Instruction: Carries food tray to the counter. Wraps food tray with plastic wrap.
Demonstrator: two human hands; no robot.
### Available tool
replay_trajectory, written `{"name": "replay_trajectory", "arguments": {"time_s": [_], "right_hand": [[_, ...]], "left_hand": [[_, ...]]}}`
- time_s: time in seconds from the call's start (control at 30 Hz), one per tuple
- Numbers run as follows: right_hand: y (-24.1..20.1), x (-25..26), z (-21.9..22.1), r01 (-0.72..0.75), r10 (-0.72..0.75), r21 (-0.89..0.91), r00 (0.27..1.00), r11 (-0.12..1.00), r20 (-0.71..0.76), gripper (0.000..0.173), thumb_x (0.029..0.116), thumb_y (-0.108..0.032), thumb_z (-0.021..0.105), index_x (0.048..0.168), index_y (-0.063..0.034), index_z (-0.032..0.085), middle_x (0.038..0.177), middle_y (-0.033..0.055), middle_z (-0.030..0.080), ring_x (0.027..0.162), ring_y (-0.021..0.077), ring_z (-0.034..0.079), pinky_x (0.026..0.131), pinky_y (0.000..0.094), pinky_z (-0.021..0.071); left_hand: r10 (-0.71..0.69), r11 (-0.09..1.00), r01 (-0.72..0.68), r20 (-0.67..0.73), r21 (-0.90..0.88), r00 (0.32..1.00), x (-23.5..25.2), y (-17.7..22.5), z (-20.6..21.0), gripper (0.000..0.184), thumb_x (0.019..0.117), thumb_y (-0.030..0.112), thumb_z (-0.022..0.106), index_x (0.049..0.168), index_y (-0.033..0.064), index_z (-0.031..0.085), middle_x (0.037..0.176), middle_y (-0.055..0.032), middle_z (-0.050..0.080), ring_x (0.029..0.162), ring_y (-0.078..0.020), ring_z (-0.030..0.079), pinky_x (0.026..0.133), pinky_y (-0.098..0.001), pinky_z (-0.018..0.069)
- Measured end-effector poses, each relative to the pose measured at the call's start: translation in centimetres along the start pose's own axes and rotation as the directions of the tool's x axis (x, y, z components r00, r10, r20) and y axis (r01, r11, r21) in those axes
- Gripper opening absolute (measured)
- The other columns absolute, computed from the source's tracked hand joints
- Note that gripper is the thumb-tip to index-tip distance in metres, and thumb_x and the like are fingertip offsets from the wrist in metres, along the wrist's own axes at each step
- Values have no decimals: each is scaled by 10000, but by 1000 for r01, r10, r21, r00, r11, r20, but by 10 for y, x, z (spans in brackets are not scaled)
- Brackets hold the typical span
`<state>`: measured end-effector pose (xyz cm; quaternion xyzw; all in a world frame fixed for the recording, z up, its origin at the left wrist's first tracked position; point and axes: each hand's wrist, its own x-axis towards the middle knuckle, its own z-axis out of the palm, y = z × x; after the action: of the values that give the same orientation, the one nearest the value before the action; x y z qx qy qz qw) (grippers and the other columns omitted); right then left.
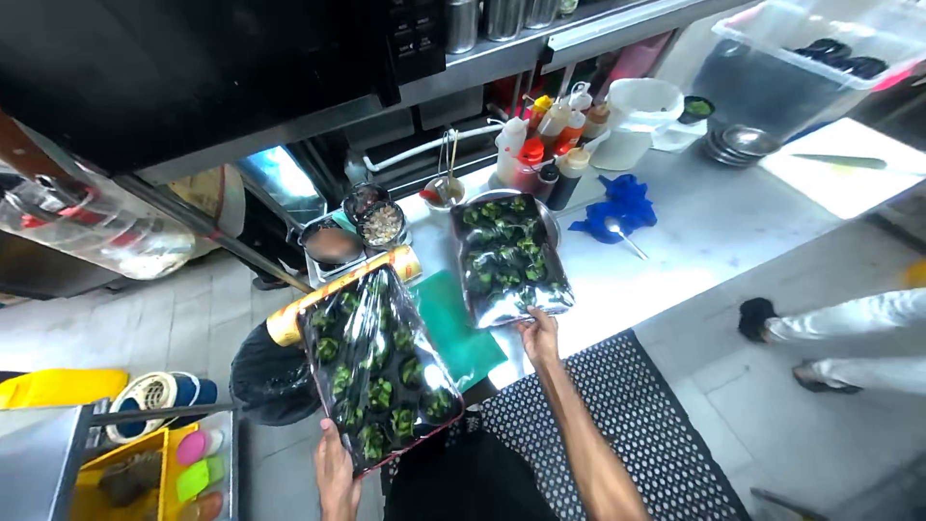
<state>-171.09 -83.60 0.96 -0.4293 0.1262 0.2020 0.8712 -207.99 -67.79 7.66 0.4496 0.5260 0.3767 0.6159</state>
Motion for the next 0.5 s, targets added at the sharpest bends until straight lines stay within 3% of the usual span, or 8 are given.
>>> {"name": "replay_trajectory", "arguments": {"time_s": [0.1, 0.17, 0.23, 0.33, 0.4, 0.5], "right_hand": [[5, -52, -11, -64, 64, -4, 993, 998, 95, 325, 935, -15, 570, 1241, -27, 460, 913, 125, 693, 737, 236, 724, 666, 443, 643], [13, -94, -13, -124, 127, -35, 988, 992, 83, 203, 926, 1, 551, 1119, -46, 508, 751, 56, 697, 606, 165, 701, 598, 364, 637], [28, -131, -19, -204, 209, -89, 977, 975, 48, 162, 908, -5, 512, 1051, -82, 521, 686, 2, 675, 555, 109, 671, 553, 295, 616], [61, -161, -43, -363, 371, -114, 927, 925, 61, 252, 941, -56, 455, 1190, -88, 439, 799, 55, 703, 651, 182, 715, 603, 370, 631], [82, -162, -52, -447, 456, -115, 888, 887, 65, 238, 982, -41, 475, 1217, -59, 440, 849, 119, 707, 691, 248, 724, 631, 427, 635], [105, -160, -57, -517, 528, -120, 844, 847, 94, 386, 908, 22, 600, 1271, -35, 481, 943, 161, 714, 753, 278, 729, 686, 463, 639]], "left_hand": [[14, 1000, -12, 39, -29, 999, -16, 19, 24, 504, 1120, 400, 318, 1082, 46, 674, 887, -36, 735, 802, -108, 731, 718, -314, 640], [-11, 999, 14, 51, -52, 999, -26, 22, 41, 490, 1120, 390, 338, 1118, 32, 673, 921, -60, 733, 825, -126, 729, 742, -330, 638], [-42, 997, 45, 53, -57, 998, -31, 18, 56, 487, 1121, 378, 347, 1113, 19, 677, 919, -76, 733, 821, -138, 730, 745, -338, 638], [-73, 997, 73, 42, -10, 996, -31, -1, 69, 482, 1119, 367, 372, 1090, 4, 688, 948, -100, 726, 858, -155, 718, 781, -353, 623], [-69, 995, 67, 33, 71, 997, -24, -17, 72, 492, 1117, 375, 382, 1081, -3, 696, 969, -115, 717, 885, -167, 701, 814, -367, 605], [-79, 979, 81, -17, 188, 997, -12, -45, 72, 520, 1111, 412, 389, 1109, -2, 703, 1011, -146, 711, 924, -210, 695, 839, -425, 594]]}}
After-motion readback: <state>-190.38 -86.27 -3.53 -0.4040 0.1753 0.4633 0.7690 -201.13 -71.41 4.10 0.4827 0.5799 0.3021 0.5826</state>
